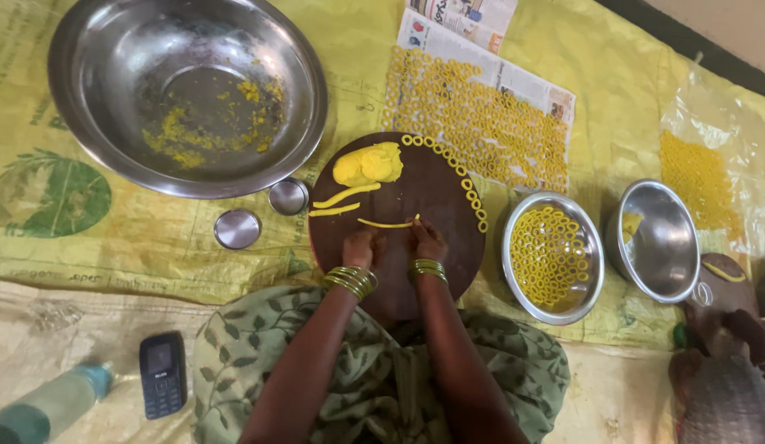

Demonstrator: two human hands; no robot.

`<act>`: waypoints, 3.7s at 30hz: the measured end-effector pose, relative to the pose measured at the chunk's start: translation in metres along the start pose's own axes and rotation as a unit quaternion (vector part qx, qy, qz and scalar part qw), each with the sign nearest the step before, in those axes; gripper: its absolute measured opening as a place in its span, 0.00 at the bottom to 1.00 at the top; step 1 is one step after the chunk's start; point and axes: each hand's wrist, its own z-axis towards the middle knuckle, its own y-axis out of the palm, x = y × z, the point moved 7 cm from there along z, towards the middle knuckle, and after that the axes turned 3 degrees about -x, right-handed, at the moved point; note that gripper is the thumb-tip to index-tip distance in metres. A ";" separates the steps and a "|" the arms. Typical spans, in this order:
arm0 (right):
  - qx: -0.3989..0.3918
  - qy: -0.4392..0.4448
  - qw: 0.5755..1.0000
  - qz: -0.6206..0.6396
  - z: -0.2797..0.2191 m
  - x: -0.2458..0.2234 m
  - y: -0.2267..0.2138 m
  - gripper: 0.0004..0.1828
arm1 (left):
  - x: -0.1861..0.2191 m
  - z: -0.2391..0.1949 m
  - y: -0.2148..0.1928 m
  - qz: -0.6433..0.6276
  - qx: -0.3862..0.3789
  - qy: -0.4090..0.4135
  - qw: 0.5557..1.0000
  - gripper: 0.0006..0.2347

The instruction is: The person rolls yellow dough into thin ropes on a wooden board and then shapes them into small rings by hand. The finished rings are placed into a metal bowl and arranged on a newspaper sheet.

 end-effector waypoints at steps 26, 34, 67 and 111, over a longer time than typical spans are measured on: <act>-0.333 0.041 0.926 0.173 -0.262 -0.185 -0.024 0.12 | 0.089 -0.262 0.070 -0.124 -0.130 0.088 0.980 0.11; -0.340 0.031 0.926 0.162 -0.274 -0.202 -0.024 0.14 | 0.101 -0.287 0.081 -0.096 -0.161 0.088 0.978 0.11; -0.393 0.052 0.913 -0.099 -0.277 -0.237 -0.017 0.15 | 0.129 -0.310 0.095 0.154 -0.185 0.170 0.956 0.19; -0.359 -0.279 0.852 -0.262 -0.308 -0.277 0.008 0.13 | 0.142 -0.313 0.102 0.324 -0.206 0.206 0.900 0.24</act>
